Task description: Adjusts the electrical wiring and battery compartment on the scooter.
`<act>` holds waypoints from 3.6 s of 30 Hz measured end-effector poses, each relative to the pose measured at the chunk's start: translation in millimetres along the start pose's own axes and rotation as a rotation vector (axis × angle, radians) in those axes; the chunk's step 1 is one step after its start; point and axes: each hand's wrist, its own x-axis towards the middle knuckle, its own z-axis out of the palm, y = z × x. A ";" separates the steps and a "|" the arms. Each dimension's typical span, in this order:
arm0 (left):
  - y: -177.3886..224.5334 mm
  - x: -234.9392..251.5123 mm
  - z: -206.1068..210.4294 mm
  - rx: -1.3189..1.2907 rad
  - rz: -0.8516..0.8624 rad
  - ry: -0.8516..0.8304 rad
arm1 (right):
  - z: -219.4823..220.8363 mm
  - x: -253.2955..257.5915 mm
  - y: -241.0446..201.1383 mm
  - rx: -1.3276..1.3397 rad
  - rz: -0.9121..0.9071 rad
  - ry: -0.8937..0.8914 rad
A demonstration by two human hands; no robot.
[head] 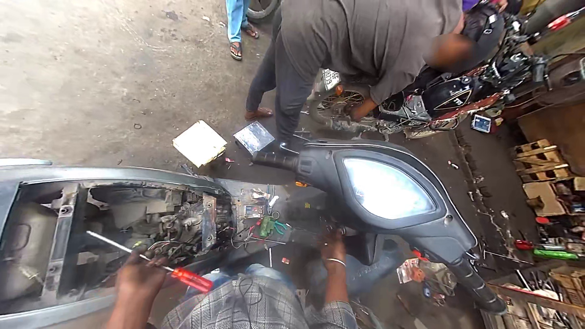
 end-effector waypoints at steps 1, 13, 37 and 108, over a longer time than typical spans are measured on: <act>-1.0 0.6 4.4 0.012 -0.011 -0.004 | -1.4 2.4 0.9 0.020 -0.001 -0.005; -3.7 6.6 13.7 0.042 -0.029 0.009 | 14.3 4.7 0.2 0.086 -0.157 0.227; -9.5 9.2 9.0 0.073 -0.001 0.060 | 11.8 -1.3 -2.4 0.039 -0.109 0.182; 4.1 -7.9 44.5 0.181 0.139 0.039 | 49.7 -8.0 -4.1 0.880 0.056 0.144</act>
